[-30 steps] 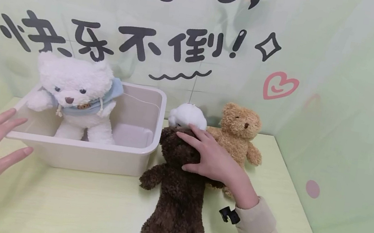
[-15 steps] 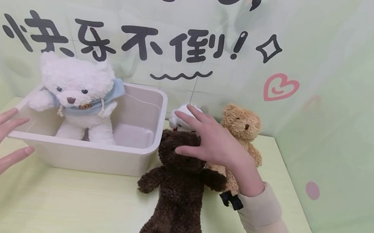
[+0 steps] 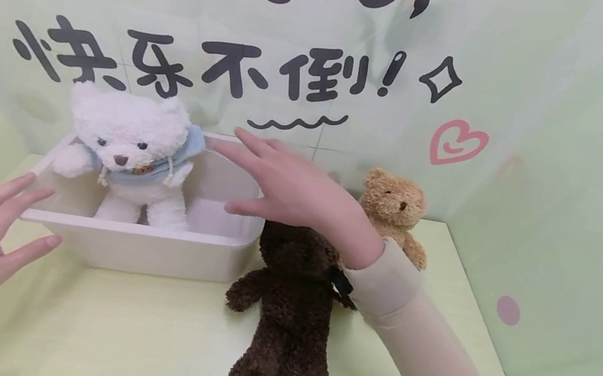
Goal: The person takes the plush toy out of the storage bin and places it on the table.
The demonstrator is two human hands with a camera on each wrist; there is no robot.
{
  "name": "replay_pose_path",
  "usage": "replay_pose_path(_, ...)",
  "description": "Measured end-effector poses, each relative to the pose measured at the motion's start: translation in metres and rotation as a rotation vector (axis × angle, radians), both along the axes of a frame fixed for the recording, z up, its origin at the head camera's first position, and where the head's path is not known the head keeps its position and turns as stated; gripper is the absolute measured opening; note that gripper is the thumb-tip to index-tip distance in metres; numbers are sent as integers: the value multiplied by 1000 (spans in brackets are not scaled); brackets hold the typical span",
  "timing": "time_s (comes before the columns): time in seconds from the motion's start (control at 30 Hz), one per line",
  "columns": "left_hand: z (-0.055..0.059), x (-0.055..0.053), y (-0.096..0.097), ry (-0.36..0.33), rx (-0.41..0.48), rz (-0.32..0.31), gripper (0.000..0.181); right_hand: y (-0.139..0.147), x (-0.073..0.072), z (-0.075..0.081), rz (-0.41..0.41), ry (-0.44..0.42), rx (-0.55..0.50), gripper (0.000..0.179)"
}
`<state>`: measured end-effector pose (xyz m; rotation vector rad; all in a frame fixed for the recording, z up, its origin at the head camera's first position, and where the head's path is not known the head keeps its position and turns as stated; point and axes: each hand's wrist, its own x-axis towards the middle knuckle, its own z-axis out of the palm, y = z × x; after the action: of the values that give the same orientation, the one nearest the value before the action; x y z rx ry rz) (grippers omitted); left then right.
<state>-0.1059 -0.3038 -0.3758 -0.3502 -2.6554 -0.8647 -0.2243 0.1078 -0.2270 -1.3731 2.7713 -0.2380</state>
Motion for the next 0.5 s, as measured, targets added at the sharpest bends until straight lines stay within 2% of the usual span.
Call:
replay_pose_path(0.23,1,-2,-3,6,5,-3,72,-46,-20,14,49,35,5,91)
replay_pose_path(0.5,4,-5,-8,-3,10,-16,72,-86,-51,20,39,-45,-9,100)
